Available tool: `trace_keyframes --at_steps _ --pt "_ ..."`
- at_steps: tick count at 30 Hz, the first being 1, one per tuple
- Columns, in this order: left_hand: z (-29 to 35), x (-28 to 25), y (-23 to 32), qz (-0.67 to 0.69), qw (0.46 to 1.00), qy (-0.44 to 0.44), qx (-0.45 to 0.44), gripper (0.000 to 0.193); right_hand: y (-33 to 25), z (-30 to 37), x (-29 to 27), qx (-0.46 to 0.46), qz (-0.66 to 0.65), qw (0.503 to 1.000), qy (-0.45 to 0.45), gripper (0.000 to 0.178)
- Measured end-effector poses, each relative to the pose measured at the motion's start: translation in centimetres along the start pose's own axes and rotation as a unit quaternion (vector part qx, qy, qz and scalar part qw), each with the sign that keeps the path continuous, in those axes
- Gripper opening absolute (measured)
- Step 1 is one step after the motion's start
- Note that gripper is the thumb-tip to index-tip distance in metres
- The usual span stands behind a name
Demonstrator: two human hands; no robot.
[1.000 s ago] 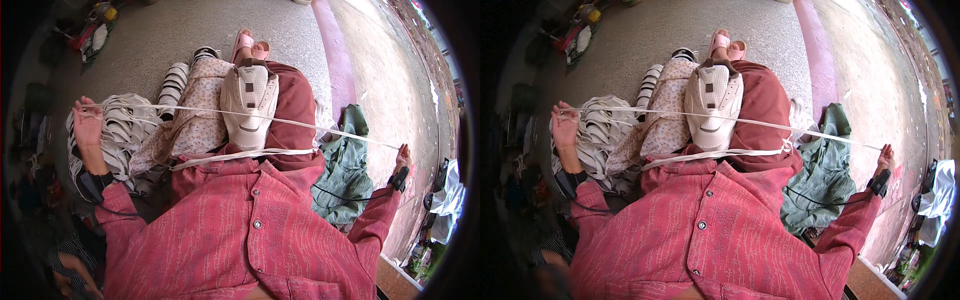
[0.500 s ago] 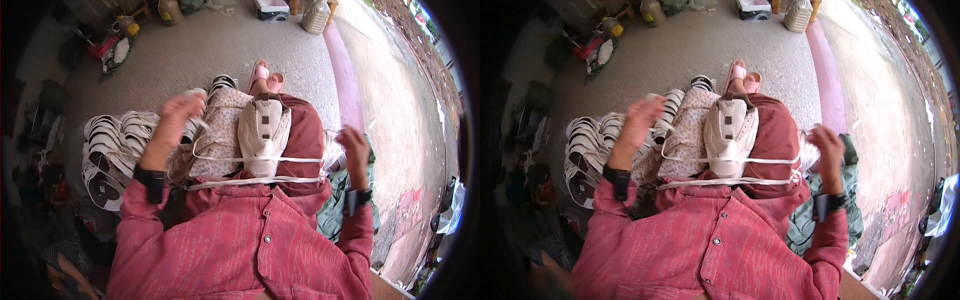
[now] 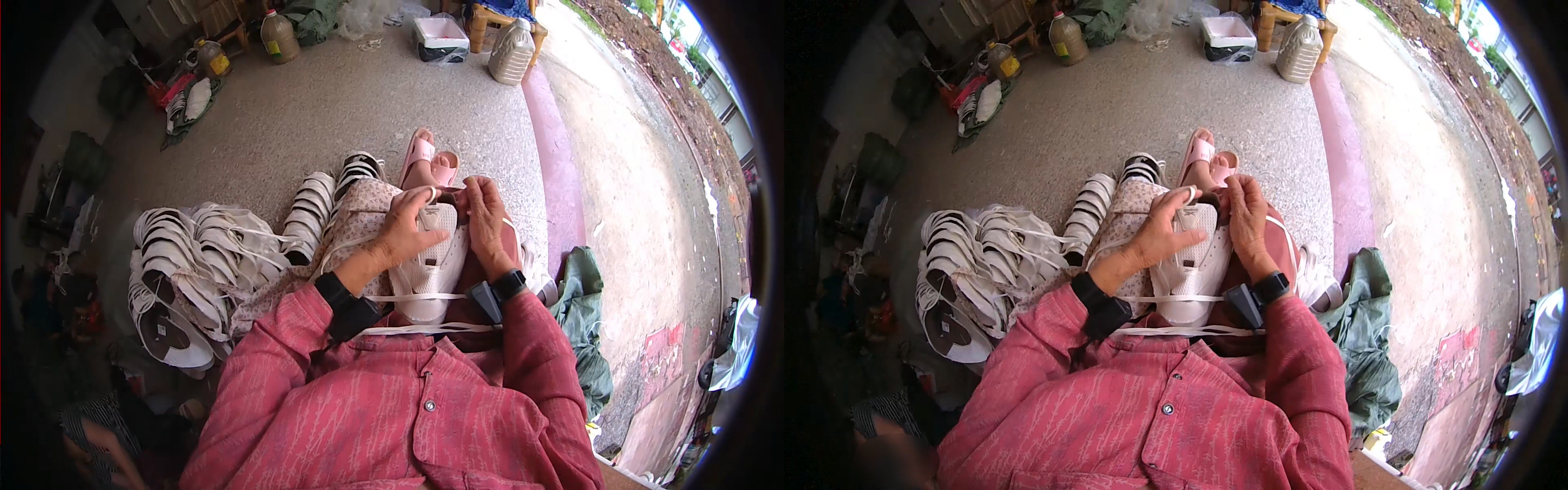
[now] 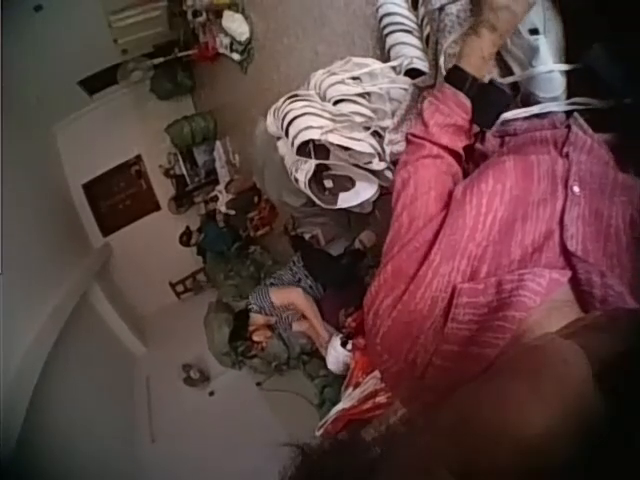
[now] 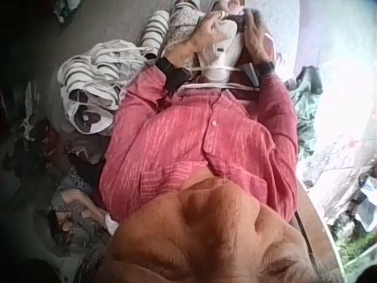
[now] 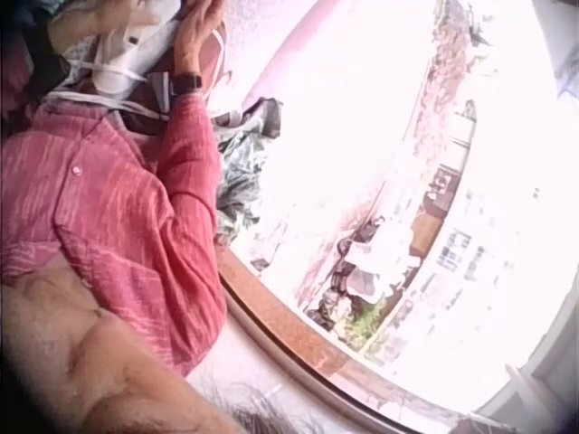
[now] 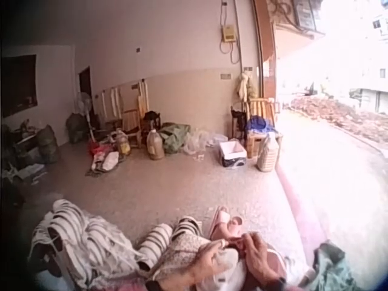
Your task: The recorder is lacing a white sneaker while sitting in an informal manufacturing area.
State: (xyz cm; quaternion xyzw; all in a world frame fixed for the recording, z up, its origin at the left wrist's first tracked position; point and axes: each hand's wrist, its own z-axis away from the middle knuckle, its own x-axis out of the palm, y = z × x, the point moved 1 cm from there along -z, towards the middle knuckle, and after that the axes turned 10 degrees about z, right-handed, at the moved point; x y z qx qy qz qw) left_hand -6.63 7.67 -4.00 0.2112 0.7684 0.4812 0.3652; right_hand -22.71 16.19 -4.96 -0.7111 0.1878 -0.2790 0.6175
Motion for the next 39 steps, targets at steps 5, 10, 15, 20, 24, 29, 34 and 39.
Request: trace_keyframes --at_steps 5,10,15,20,24,29,34,39 --pt "0.6 0.3 0.4 -0.035 0.998 0.004 0.061 0.074 -0.3 -0.2 1.7 -0.034 -0.03 0.999 0.008 0.014" --pt "1.6 0.6 0.8 -0.133 0.985 0.046 0.096 0.074 -2.1 -0.4 3.7 -0.21 0.208 0.954 0.041 0.013" --pt "2.0 0.1 0.0 0.096 0.995 0.017 -0.003 0.075 1.3 -1.8 2.2 -0.073 0.176 0.982 -0.014 0.014" --pt "2.8 -0.3 0.5 0.441 0.89 0.016 -0.112 0.06 1.2 -0.8 2.5 -0.082 0.191 0.978 0.001 0.013" --pt "2.7 -0.6 0.1 0.514 0.845 0.032 -0.144 0.051 1.5 -0.5 2.5 -0.106 0.155 0.981 0.043 0.011" --pt "2.8 -5.6 -1.2 0.615 0.764 0.16 -0.113 0.039 -0.7 1.5 0.9 -0.03 0.038 0.994 0.102 0.012" --pt "4.1 -12.8 -0.3 0.585 0.752 0.299 -0.055 0.034 -0.7 4.2 -7.9 -0.207 0.156 0.95 0.172 0.023" --pt "5.2 -11.8 2.8 0.444 0.861 0.229 -0.091 0.022 -3.4 7.4 -11.7 -0.18 0.196 0.952 0.151 0.026"
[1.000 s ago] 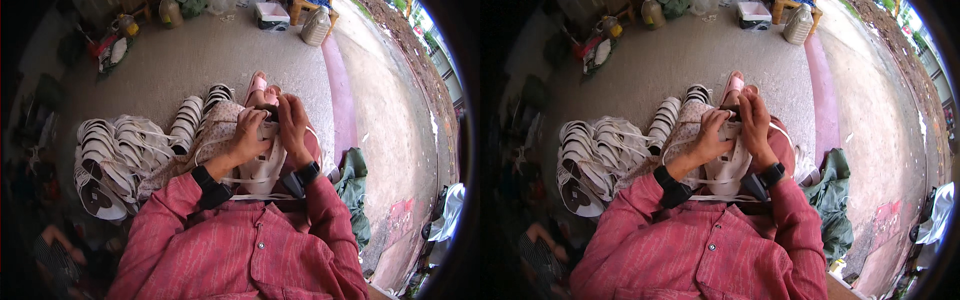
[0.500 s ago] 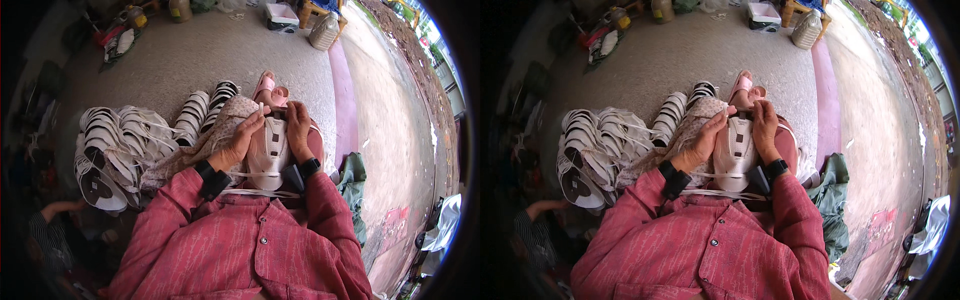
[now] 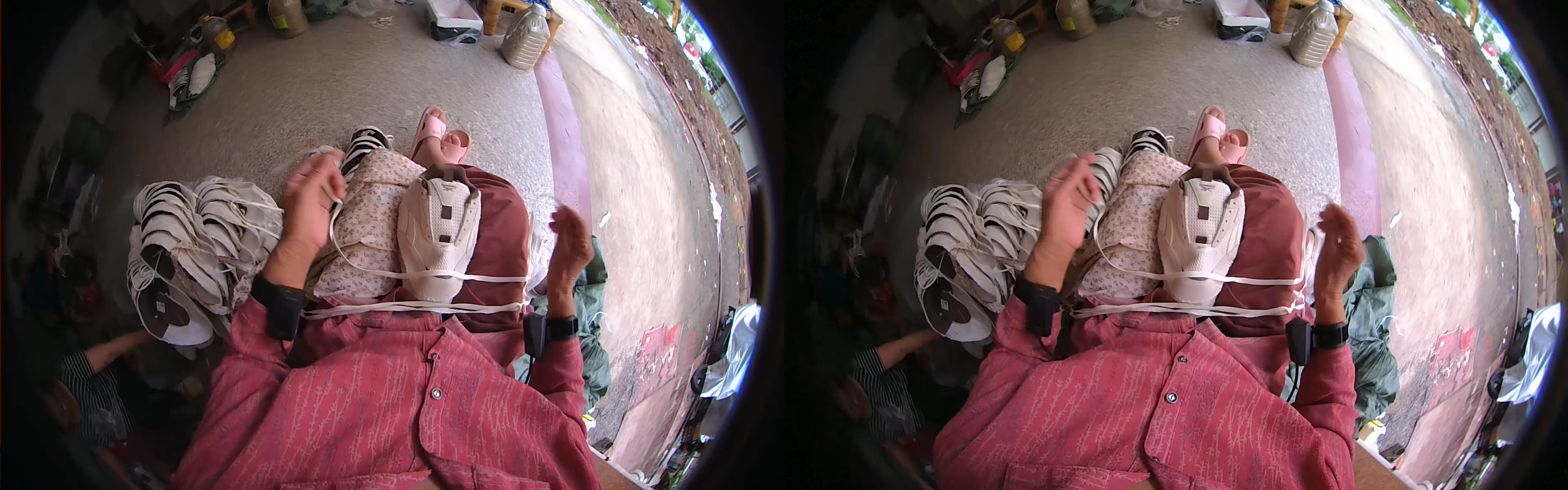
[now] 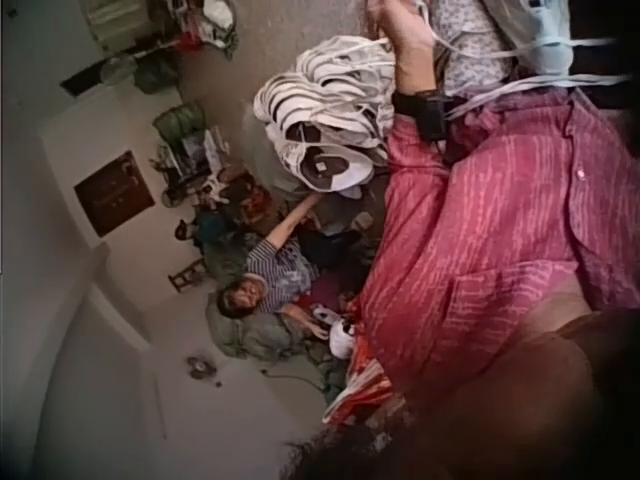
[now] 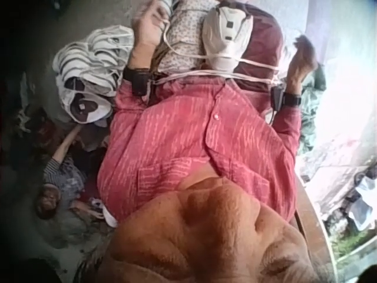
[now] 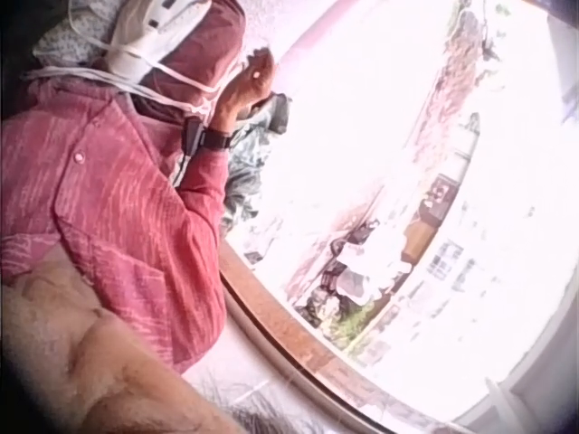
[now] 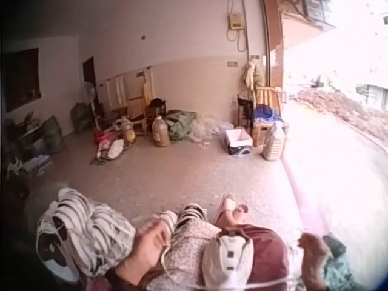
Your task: The recorder is lacing a white sneaker while sitting in an informal manufacturing area.
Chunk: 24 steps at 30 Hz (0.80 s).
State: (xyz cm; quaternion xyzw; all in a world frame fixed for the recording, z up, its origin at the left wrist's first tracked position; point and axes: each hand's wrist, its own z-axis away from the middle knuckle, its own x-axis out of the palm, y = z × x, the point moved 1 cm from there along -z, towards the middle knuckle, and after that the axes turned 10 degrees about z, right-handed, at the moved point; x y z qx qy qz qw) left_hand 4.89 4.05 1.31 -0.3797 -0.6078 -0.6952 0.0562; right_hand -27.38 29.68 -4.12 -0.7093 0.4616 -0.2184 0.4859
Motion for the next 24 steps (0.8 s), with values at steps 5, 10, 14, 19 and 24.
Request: trace_keyframes --at_steps 5,10,14,19,24 --pt "3.9 4.0 -6.8 -0.178 0.966 -0.162 -0.099 0.01 -4.3 4.0 5.2 -0.088 0.087 0.962 -0.242 0.018" --pt "5.3 5.5 -8.3 -0.369 0.897 -0.241 0.021 0.016 -4.5 6.3 7.6 -0.051 0.078 0.962 -0.257 0.013" --pt "5.6 5.6 -8.4 -0.356 0.903 -0.24 0.02 0.015 -4.5 6.3 7.8 -0.054 0.077 0.964 -0.249 0.008" --pt "5.1 4.7 -9.5 -0.312 0.92 -0.236 -0.004 0.012 -4.7 6.4 7.8 -0.076 0.089 0.956 -0.269 0.011" --pt "4.9 4.4 -9.6 -0.309 0.92 -0.24 -0.028 0.011 -5.3 6.1 7.9 -0.104 0.128 0.945 -0.283 0.01"
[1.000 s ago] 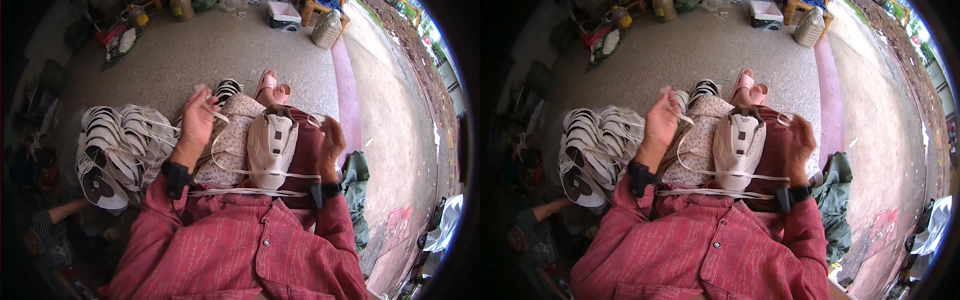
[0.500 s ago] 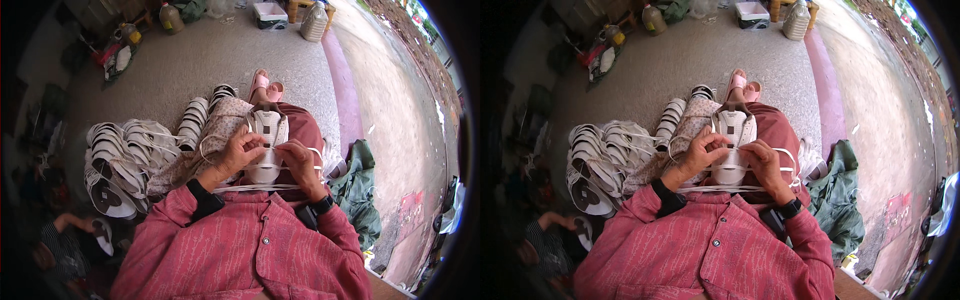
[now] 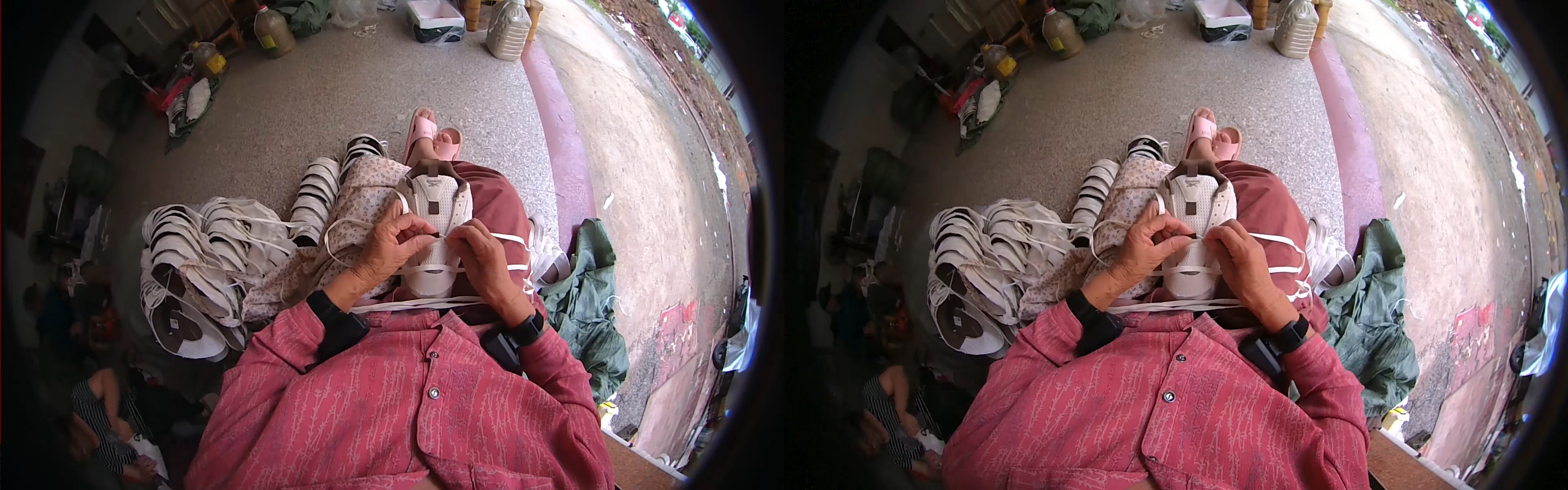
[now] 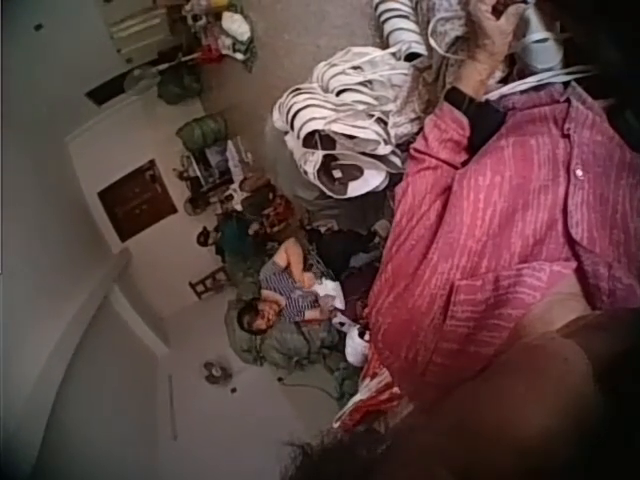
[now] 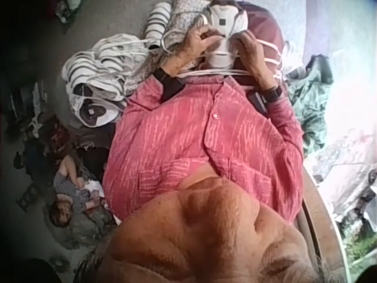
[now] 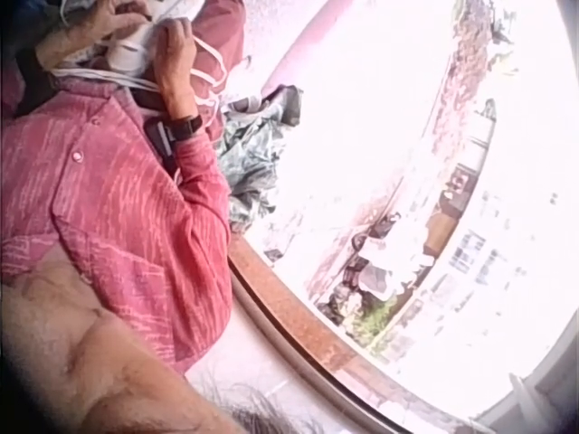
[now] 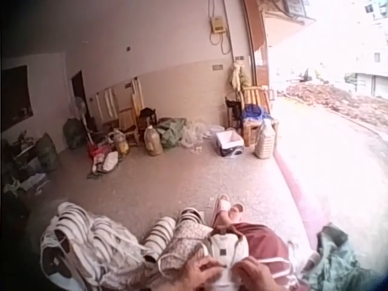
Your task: The recorder is lacing a white sneaker while sitting in an informal manufacturing area.
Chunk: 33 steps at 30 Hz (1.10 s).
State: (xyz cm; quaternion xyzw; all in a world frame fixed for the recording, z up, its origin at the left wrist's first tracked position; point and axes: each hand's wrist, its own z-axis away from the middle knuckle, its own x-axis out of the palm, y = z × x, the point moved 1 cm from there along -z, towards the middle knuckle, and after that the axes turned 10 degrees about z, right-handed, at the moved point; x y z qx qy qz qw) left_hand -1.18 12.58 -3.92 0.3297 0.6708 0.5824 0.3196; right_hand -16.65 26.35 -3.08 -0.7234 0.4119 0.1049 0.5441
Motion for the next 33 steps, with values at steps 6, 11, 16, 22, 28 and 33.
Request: trace_keyframes --at_steps 6,11,16,22,28,33 --pt "-0.1 -0.1 -0.1 0.01 1.0 0.002 0.016 0.012 0.2 -0.9 -0.8 -0.04 -0.03 0.996 -0.077 0.01" --pt "-0.1 -0.1 0.8 -0.006 1.0 -0.005 0.001 0.012 0.2 -0.8 -0.4 -0.026 0.027 0.997 -0.072 0.011" --pt "0.1 0.0 1.0 -0.03 0.999 -0.005 0.022 0.012 0.4 -0.2 -0.4 -0.006 -0.013 1.0 -0.027 0.012" --pt "0.0 0.0 0.2 -0.013 0.999 0.003 0.049 0.011 0.0 -0.2 -0.2 -0.024 0.034 0.999 -0.035 0.014" --pt "-0.1 -0.1 0.5 -0.032 0.999 -0.006 0.036 0.011 -0.3 -0.5 0.0 -0.056 0.106 0.991 -0.051 0.014" --pt "-0.1 -0.4 0.7 -0.051 0.998 -0.006 0.031 0.015 -0.9 -1.7 0.4 -0.023 0.096 0.992 -0.077 0.009"
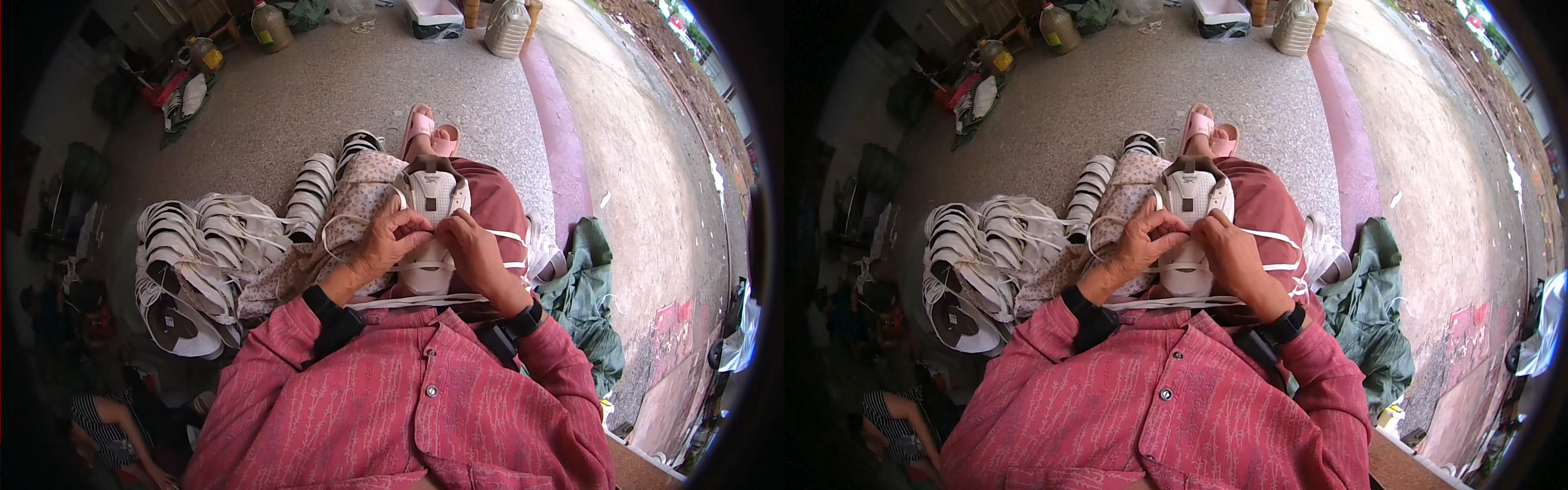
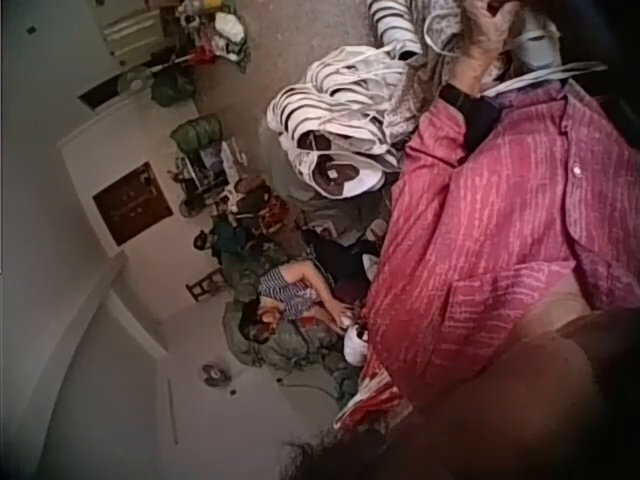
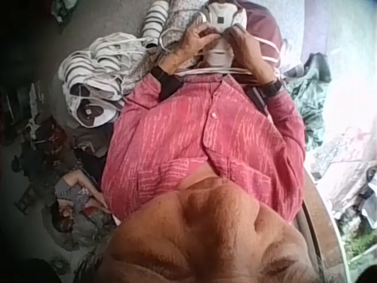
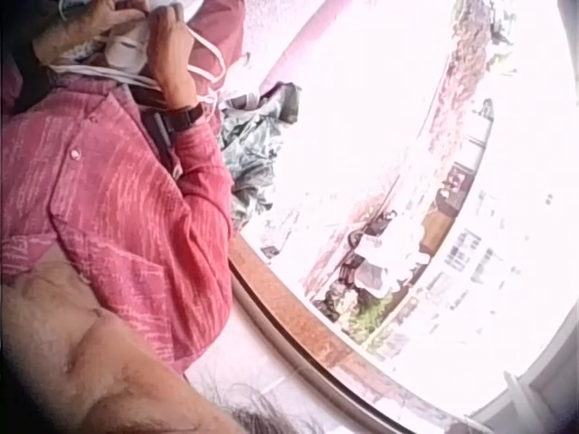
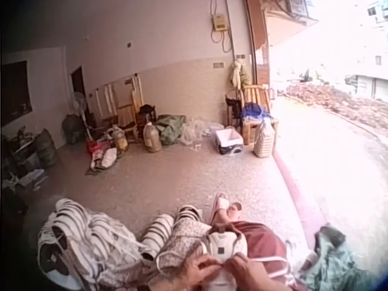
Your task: The recorder is lacing a white sneaker while sitting in an informal manufacturing area.
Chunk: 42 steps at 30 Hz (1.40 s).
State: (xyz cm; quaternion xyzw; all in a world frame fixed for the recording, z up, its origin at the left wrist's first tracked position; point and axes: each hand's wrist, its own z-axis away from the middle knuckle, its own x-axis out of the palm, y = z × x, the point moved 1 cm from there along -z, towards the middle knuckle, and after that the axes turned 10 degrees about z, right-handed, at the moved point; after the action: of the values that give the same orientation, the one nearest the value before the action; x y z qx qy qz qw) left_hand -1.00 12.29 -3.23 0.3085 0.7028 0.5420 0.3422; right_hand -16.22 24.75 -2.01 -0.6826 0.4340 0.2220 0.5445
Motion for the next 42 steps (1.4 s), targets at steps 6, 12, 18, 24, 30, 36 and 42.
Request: trace_keyframes --at_steps 6,12,18,24,30,36,42 --pt "0.7 -0.1 1.5 -0.059 0.998 0.006 0.035 0.024 0.5 0.5 -1.3 0.005 0.011 1.0 0.01 0.008" --pt "0.9 0.1 1.5 -0.126 0.989 0.031 0.07 0.025 -0.6 0.1 0.2 0.007 0.109 0.994 -0.014 0.011" --pt "0.7 -0.3 1.0 -0.131 0.988 0.023 0.082 0.018 -1.0 -0.2 -1.4 -0.005 0.124 0.991 -0.055 0.011" --pt "1.6 -2.6 1.4 -0.254 0.959 0.025 0.122 0.011 -1.6 -0.4 -1.8 0.034 0.114 0.991 -0.058 0.017" --pt "9.6 -14.2 1.9 -0.482 0.815 0.304 0.105 0.011 -0.3 0.1 -2.4 0.068 0.155 0.985 -0.034 0.016" --pt "10.1 -15.6 3.3 0.226 0.864 0.45 -0.02 0.019 1.7 1.6 -5.2 -0.012 -0.073 0.993 -0.097 0.014" --pt "7.2 -14.0 4.1 0.674 0.736 0.057 0.015 0.019 2.1 6.3 -8.3 0.116 -0.633 0.761 0.08 0.03"
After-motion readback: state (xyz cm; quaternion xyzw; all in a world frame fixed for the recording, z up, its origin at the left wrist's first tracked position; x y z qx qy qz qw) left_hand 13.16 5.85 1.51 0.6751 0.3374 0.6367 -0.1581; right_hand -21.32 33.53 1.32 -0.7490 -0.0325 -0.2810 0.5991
